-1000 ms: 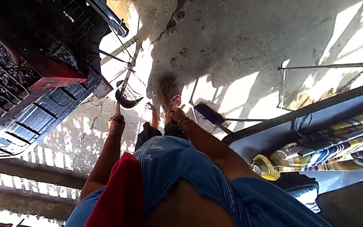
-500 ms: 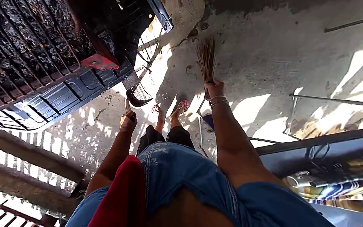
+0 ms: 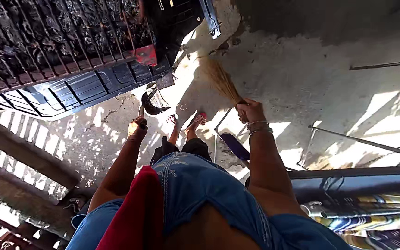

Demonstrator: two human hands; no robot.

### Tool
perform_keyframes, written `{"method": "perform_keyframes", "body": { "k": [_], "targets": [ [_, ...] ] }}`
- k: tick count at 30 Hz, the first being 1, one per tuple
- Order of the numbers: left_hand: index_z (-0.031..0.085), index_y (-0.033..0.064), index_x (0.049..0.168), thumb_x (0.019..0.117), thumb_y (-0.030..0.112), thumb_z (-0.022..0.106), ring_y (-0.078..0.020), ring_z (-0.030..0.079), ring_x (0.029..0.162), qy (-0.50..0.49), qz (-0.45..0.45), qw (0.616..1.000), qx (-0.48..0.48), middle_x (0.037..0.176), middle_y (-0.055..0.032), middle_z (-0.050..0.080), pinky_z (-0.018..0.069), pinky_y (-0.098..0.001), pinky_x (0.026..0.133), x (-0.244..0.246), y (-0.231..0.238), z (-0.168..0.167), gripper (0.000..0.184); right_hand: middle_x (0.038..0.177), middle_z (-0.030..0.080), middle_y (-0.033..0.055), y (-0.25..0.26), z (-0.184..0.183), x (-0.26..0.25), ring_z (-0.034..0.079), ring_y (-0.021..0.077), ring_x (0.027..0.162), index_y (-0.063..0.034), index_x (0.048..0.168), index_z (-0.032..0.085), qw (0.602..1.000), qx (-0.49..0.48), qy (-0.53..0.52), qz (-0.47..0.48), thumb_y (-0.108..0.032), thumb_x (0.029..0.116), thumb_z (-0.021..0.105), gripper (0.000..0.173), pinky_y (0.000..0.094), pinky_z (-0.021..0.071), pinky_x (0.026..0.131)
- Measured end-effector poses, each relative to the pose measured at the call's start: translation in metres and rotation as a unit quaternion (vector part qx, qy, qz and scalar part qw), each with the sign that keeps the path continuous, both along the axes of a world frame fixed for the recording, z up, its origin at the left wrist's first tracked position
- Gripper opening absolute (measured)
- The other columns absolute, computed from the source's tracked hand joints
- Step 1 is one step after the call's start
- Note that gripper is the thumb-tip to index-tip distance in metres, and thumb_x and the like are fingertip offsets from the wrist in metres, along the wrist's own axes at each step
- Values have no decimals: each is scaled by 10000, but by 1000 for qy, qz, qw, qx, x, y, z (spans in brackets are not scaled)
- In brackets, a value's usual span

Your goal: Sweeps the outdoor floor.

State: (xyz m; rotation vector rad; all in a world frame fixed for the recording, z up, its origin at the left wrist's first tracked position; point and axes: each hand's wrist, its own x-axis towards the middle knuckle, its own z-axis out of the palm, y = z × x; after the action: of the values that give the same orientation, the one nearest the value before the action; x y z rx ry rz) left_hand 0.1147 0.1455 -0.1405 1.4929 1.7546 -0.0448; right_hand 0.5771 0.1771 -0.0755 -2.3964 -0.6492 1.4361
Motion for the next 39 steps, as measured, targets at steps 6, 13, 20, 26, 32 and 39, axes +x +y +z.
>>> {"method": "perform_keyframes", "body": {
  "k": [6, 13, 20, 26, 32, 39],
  "targets": [
    [713, 14, 1019, 883, 8, 680, -371, 662, 1151, 38, 69, 997, -26, 1207, -192, 702, 496, -590, 1003, -20, -36, 11, 140, 1035, 700, 226, -2, -77, -43, 685, 342, 800, -61, 1366, 627, 998, -12, -51, 25, -193, 921, 674, 466, 561, 571, 709],
    [703, 14, 1101, 895, 42, 695, -405, 652, 1131, 36, 146, 986, -77, 1157, -227, 697, 477, -616, 1001, -32, -43, -2, 208, 913, 675, 171, -61, -40, -153, 590, 218, 623, -125, 1451, 583, 956, -138, 119, 228, -233, 959, 691, 515, 395, 526, 596],
    [705, 12, 1088, 894, 52, 693, -401, 665, 1091, 38, 159, 984, -68, 1107, -230, 707, 481, -619, 979, -33, -30, -9, 199, 1202, 686, 252, -4, -15, -104, 689, 371, 939, -71, 1490, 543, 972, -37, 7, 232, -212, 951, 700, 579, 582, 542, 832],
    [705, 15, 1064, 887, 49, 691, -392, 664, 1076, 20, 177, 982, -62, 1095, -225, 705, 490, -613, 962, -31, -30, -14, 181, 1080, 704, 262, -43, -55, -177, 704, 386, 881, -28, 1433, 579, 914, -99, 18, 394, -187, 940, 661, 524, 584, 562, 815],
    [705, -6, 1047, 886, 57, 695, -391, 678, 1023, 20, 203, 978, -44, 1040, -237, 709, 496, -620, 932, -45, -23, -12, 173, 1024, 710, 247, -19, 8, -164, 688, 372, 793, -98, 1481, 559, 904, -71, 24, 422, -197, 958, 680, 546, 576, 559, 757],
    [708, -4, 1061, 888, 56, 691, -397, 674, 1052, 11, 222, 974, -51, 1072, -238, 708, 498, -622, 951, -45, -25, -15, 184, 1078, 711, 264, -4, -35, -202, 708, 422, 927, -48, 1460, 560, 857, -85, -10, 508, -195, 926, 667, 563, 632, 556, 806]
  ]
}}
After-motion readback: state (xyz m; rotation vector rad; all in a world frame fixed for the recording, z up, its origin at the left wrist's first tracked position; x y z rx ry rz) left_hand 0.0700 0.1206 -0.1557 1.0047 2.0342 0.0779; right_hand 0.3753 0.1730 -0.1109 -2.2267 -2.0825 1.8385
